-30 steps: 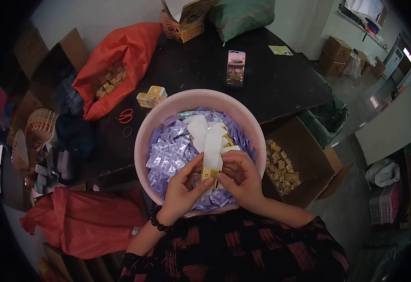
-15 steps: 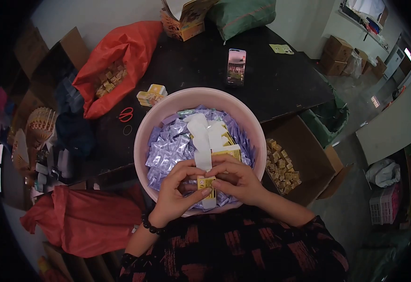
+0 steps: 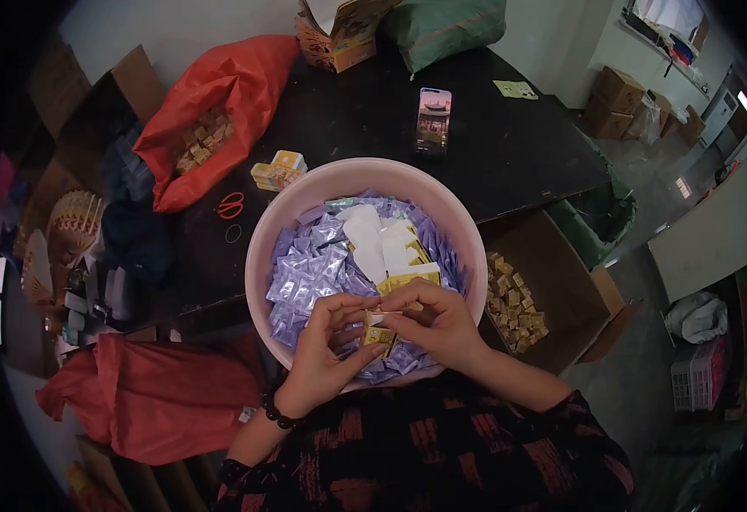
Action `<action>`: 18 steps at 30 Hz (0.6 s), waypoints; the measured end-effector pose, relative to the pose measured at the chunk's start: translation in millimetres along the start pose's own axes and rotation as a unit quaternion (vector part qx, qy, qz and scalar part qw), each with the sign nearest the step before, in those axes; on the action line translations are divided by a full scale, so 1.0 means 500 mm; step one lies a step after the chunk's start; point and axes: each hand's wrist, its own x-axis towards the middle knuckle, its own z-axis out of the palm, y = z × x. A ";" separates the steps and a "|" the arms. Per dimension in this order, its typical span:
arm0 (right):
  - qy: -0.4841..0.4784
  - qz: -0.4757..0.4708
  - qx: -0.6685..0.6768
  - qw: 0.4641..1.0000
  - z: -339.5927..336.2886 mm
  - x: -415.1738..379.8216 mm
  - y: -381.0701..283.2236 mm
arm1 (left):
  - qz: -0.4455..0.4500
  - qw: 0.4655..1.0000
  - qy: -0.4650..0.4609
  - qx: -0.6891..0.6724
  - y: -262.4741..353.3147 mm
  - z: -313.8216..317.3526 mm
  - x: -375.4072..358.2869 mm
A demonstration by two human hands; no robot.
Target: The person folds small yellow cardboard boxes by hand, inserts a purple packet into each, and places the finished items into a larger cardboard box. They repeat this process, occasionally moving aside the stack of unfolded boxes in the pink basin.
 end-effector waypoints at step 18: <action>0.086 -0.063 -0.574 0.812 -0.133 0.122 0.017 | 0.012 0.993 0.077 -0.094 -0.018 -0.023 0.010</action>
